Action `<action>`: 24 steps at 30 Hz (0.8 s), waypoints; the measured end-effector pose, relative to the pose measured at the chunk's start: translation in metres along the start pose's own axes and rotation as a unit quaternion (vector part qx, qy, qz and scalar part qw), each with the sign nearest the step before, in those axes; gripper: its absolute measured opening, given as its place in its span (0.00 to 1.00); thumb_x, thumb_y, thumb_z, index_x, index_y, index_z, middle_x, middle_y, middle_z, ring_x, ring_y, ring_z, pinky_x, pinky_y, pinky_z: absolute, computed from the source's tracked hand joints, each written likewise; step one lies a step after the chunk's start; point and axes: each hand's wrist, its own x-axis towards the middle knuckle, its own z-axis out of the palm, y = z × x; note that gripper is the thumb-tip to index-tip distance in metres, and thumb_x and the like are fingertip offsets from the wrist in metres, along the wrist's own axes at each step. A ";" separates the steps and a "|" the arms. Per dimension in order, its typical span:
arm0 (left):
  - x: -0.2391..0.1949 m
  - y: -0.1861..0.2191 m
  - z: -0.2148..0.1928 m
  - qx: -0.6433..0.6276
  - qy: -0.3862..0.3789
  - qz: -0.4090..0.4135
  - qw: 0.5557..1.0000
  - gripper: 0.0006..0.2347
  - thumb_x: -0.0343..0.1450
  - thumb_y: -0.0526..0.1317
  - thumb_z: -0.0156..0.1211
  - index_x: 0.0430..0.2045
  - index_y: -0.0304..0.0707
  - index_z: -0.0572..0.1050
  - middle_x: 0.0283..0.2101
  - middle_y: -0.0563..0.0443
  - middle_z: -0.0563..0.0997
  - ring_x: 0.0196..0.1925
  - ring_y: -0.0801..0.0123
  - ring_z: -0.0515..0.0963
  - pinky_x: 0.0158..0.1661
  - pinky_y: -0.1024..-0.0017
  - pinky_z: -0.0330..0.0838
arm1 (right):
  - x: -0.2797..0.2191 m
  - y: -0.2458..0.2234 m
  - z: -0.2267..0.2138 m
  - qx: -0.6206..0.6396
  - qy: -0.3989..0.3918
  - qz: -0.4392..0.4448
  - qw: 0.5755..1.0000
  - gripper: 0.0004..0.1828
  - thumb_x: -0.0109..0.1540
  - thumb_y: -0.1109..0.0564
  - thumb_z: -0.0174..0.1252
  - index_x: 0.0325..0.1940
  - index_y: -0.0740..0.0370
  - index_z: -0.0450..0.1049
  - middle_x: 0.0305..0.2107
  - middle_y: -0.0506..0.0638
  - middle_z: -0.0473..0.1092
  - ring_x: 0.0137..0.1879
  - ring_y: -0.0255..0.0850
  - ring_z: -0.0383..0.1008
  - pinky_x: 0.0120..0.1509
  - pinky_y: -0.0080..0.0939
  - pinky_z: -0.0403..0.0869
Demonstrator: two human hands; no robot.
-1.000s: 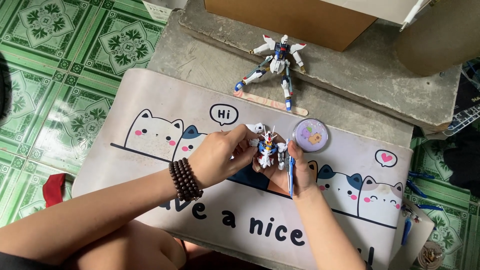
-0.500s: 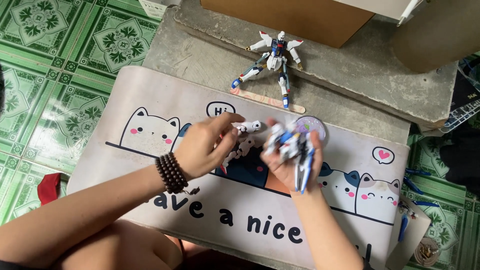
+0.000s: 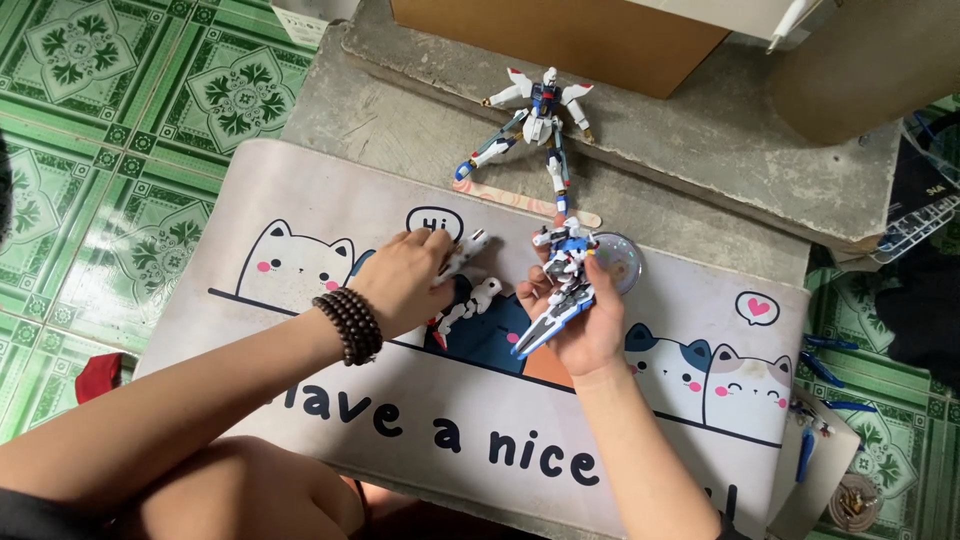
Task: The person assembles plastic robot models by picking up individual robots and attaching their components by hand, then placing the completed robots on a mat.
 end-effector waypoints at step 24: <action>-0.030 0.051 -0.065 -0.111 -0.022 0.107 0.988 0.13 0.74 0.43 0.40 0.46 0.33 0.65 0.33 0.37 0.77 0.35 0.49 0.81 0.36 0.61 0.76 | -0.002 0.011 -0.005 -0.150 0.018 -0.064 0.986 0.17 0.55 0.50 0.60 0.46 0.54 0.71 0.42 0.57 0.72 0.45 0.48 0.73 0.56 0.52 0.71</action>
